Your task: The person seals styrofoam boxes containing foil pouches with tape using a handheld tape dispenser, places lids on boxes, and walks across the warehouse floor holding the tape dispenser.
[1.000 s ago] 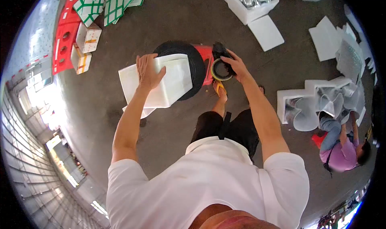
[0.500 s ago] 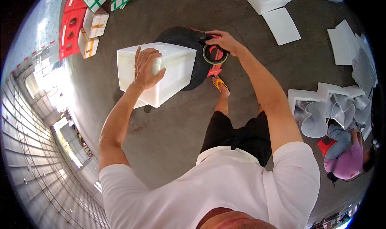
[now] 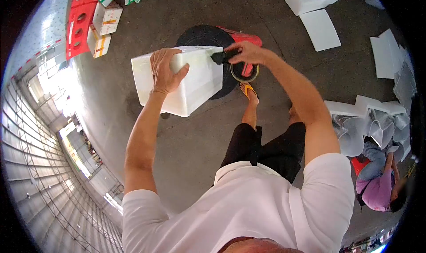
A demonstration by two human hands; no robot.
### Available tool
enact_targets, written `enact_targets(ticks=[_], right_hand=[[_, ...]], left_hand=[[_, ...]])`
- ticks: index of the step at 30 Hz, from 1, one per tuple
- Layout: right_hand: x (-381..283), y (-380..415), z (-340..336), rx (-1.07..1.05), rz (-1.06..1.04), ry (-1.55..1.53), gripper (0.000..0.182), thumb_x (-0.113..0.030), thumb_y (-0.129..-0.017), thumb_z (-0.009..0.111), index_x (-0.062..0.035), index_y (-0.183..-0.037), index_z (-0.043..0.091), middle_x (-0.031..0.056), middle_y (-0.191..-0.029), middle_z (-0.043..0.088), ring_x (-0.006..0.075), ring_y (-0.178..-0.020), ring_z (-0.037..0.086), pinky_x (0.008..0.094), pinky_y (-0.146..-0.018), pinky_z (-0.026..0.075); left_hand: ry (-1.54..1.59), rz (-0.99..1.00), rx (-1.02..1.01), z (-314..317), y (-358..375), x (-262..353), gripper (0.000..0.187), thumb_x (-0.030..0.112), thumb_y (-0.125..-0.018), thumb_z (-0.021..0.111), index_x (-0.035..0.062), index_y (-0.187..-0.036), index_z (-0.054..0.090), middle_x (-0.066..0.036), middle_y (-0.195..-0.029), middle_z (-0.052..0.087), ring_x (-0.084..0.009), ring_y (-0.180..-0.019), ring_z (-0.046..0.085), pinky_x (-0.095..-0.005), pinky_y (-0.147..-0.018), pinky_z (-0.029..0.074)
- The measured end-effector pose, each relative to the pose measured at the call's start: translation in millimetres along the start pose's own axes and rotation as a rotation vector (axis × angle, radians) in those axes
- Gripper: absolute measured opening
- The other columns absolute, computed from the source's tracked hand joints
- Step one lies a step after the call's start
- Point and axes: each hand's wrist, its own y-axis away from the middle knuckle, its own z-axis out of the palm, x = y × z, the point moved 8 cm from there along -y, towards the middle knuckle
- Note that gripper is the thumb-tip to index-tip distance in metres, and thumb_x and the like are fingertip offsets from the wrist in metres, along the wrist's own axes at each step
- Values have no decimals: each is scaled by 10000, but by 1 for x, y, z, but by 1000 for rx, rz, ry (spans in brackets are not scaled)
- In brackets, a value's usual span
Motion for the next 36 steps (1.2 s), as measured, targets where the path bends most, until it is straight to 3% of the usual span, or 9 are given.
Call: enact_targets(ticks=[11, 14, 16, 18, 20, 26, 32, 35, 36], right_hand=[[4, 69, 39, 297, 42, -227, 525, -142, -771, 748, -11, -1247, 571, 121, -1144, 632, 202, -1024, 601, 336, -913, 468], [8, 23, 12, 241, 5, -390, 515, -144, -736, 758, -22, -1213, 608, 89, -1048, 659, 149, -942, 602, 294, -843, 481], [5, -8, -11, 216, -17, -196, 500, -200, -715, 768, -77, -1184, 646, 95, -1038, 669, 183, -989, 600, 321, -878, 463], [-13, -17, -21, 230, -67, -85, 497, -223, -724, 768, -81, -1185, 646, 107, -1069, 665, 204, -1002, 602, 318, -898, 454], [-11, -15, -22, 310, 127, -79, 505, -251, -723, 772, -82, -1182, 647, 122, -1089, 663, 216, -1008, 606, 317, -893, 462], [7, 83, 56, 156, -9, -187, 533, -182, -705, 761, -9, -1187, 614, 97, -1088, 644, 186, -1006, 590, 334, -909, 461], [9, 48, 2, 380, -119, -184, 518, -187, -792, 732, -60, -1269, 577, 75, -1116, 628, 145, -954, 598, 288, -791, 488], [-11, 3, -32, 415, -62, -46, 561, -298, -704, 783, -90, -1205, 639, 123, -1094, 658, 215, -989, 612, 324, -865, 475], [-15, -10, -38, 428, -63, -57, 561, -298, -704, 783, -90, -1205, 639, 123, -1094, 658, 215, -989, 612, 324, -865, 475]], left_hand=[[44, -953, 270, 1, 5, -105, 506, 360, -762, 688, 80, -1165, 565, -165, -1195, 577, -337, -1159, 489, -448, -1023, 315], [89, -931, 552, -9, 18, -122, 542, 339, -761, 698, 104, -1222, 537, -152, -1259, 539, -329, -1206, 464, -454, -1041, 305], [60, -576, 596, -22, 18, -76, 579, 307, -750, 711, 116, -1258, 510, -135, -1269, 522, -320, -1214, 447, -467, -1047, 298], [-56, 97, 143, 3, 6, -6, 580, 288, -738, 720, 108, -1249, 511, -127, -1212, 538, -321, -1183, 446, -474, -1043, 297], [-8, -112, 92, 3, -5, -20, 578, 288, -731, 718, 120, -1245, 514, -119, -1192, 539, -326, -1175, 447, -472, -1044, 295], [-12, -514, 265, 6, -9, -86, 585, 339, -735, 700, 92, -1231, 514, -170, -1203, 534, -342, -1181, 447, -465, -1037, 301], [-61, -1129, 362, -1, 18, -144, 679, 472, -760, 597, 12, -1248, 489, -188, -1209, 535, -350, -1187, 440, -452, -1031, 309], [-139, -423, 538, -29, -20, -63, 656, 494, -741, 663, 10, -1169, 554, -179, -1206, 522, -344, -1165, 445, -470, -1011, 322], [-100, -199, 185, -38, -41, 11, 680, 512, -719, 685, 7, -1159, 568, -181, -1240, 511, -350, -1195, 431, -474, -1036, 302]])
